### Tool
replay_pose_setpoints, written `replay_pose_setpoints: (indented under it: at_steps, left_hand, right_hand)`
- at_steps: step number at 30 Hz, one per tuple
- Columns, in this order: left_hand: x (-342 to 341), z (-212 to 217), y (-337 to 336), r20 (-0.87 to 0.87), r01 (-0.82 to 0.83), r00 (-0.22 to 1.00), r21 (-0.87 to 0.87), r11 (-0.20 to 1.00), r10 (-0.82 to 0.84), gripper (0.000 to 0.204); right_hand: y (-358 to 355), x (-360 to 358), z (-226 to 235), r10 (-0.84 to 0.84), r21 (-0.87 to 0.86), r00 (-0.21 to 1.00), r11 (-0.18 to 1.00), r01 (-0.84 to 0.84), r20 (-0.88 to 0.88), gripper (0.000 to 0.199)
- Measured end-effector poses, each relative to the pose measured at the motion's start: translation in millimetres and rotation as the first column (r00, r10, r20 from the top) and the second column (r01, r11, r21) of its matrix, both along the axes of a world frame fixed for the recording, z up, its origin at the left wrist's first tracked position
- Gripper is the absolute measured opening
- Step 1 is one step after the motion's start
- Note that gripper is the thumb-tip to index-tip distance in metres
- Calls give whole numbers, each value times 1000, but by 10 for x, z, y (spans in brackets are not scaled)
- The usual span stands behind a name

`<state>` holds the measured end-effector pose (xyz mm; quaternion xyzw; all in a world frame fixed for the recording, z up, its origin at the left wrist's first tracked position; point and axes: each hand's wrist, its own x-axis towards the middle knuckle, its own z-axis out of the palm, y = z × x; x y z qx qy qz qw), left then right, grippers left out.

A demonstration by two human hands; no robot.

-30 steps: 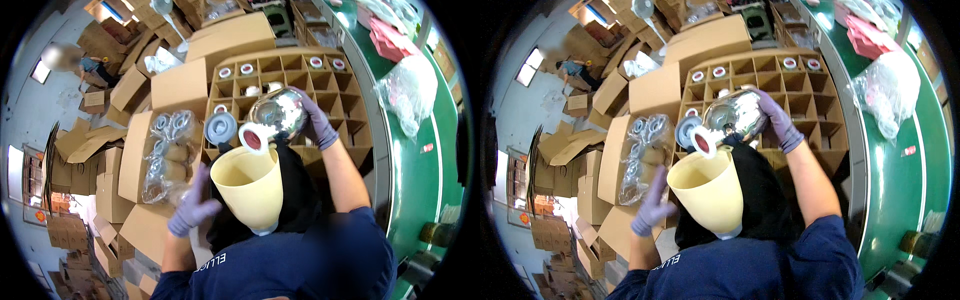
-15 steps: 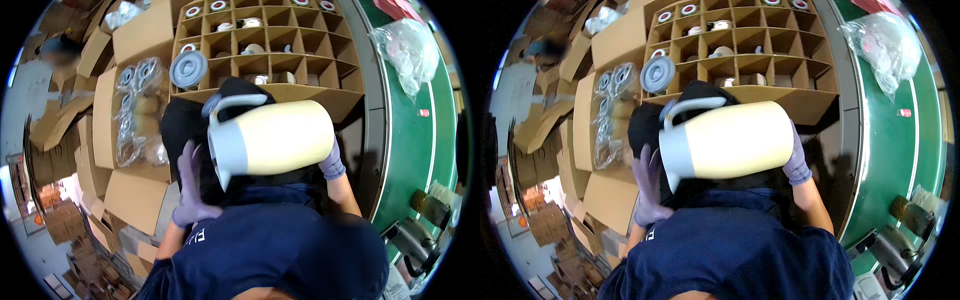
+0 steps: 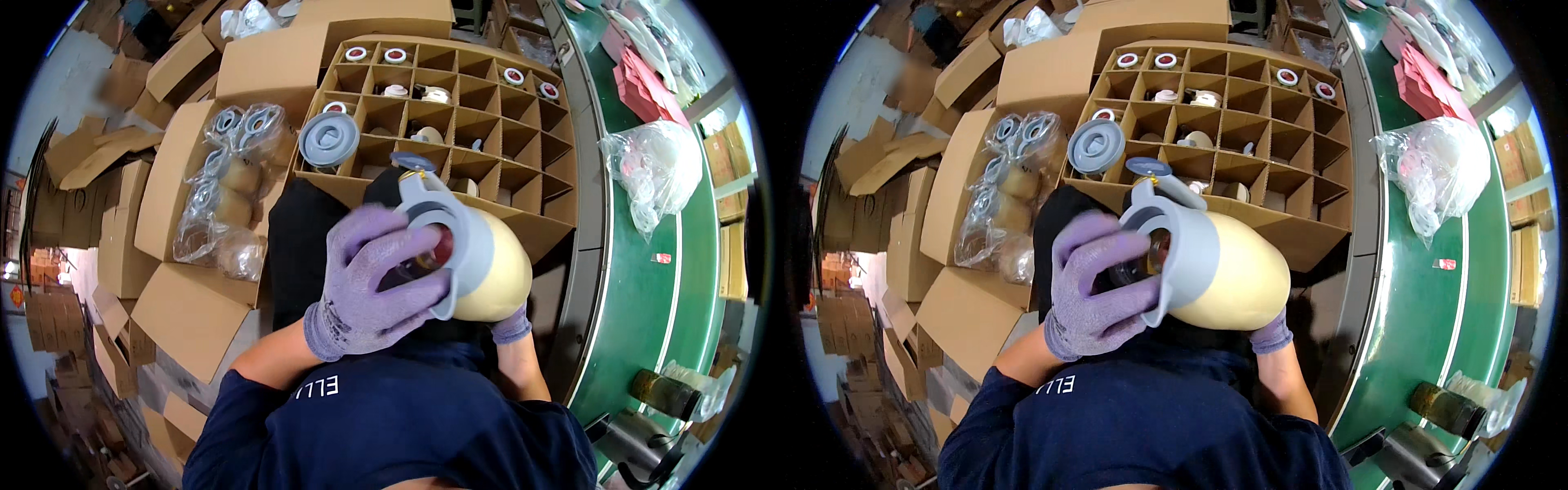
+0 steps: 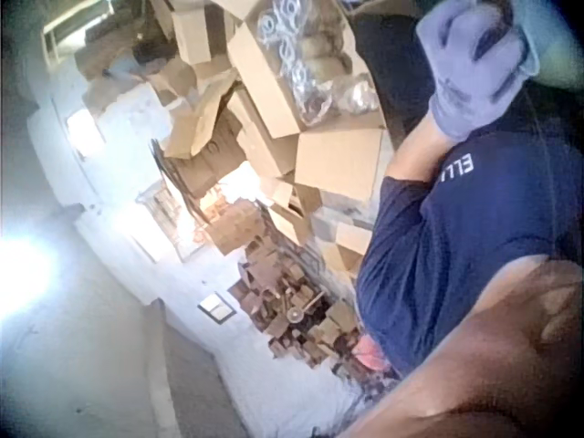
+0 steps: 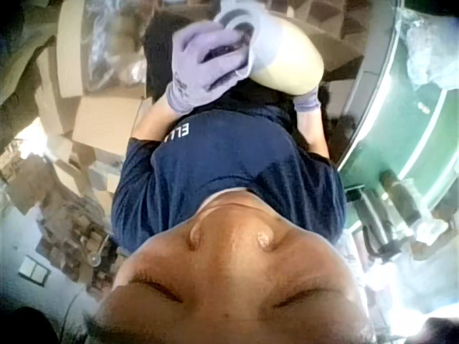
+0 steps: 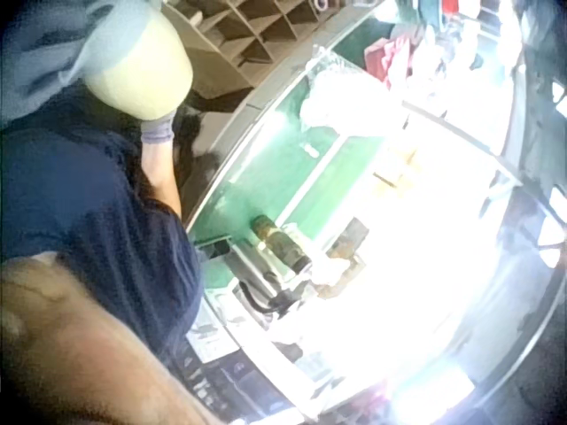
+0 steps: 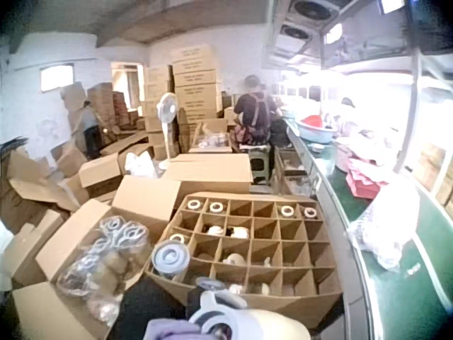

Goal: The person assembles components of a thermos by placing a glass liner into a plastic housing, securing a lid, and then placing the finished item into a plastic bag.

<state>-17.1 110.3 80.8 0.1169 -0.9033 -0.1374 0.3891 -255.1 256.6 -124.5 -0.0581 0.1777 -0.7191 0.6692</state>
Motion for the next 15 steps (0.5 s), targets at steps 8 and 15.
replay_pose_setpoints:
  at_steps: [8, 15]
  left_hand:
    - [-192, 148, -66, -37, 338, 941, 189, 922, -338, 41]
    - [-153, 89, -117, -114, 334, 942, 217, 917, -316, 38]
  right_hand:
    - [97, -50, 31, 29, 55, 997, 998, -25, -71, 54]
    - [146, -14, 91, 38, 95, 993, 995, -28, -111, 54]
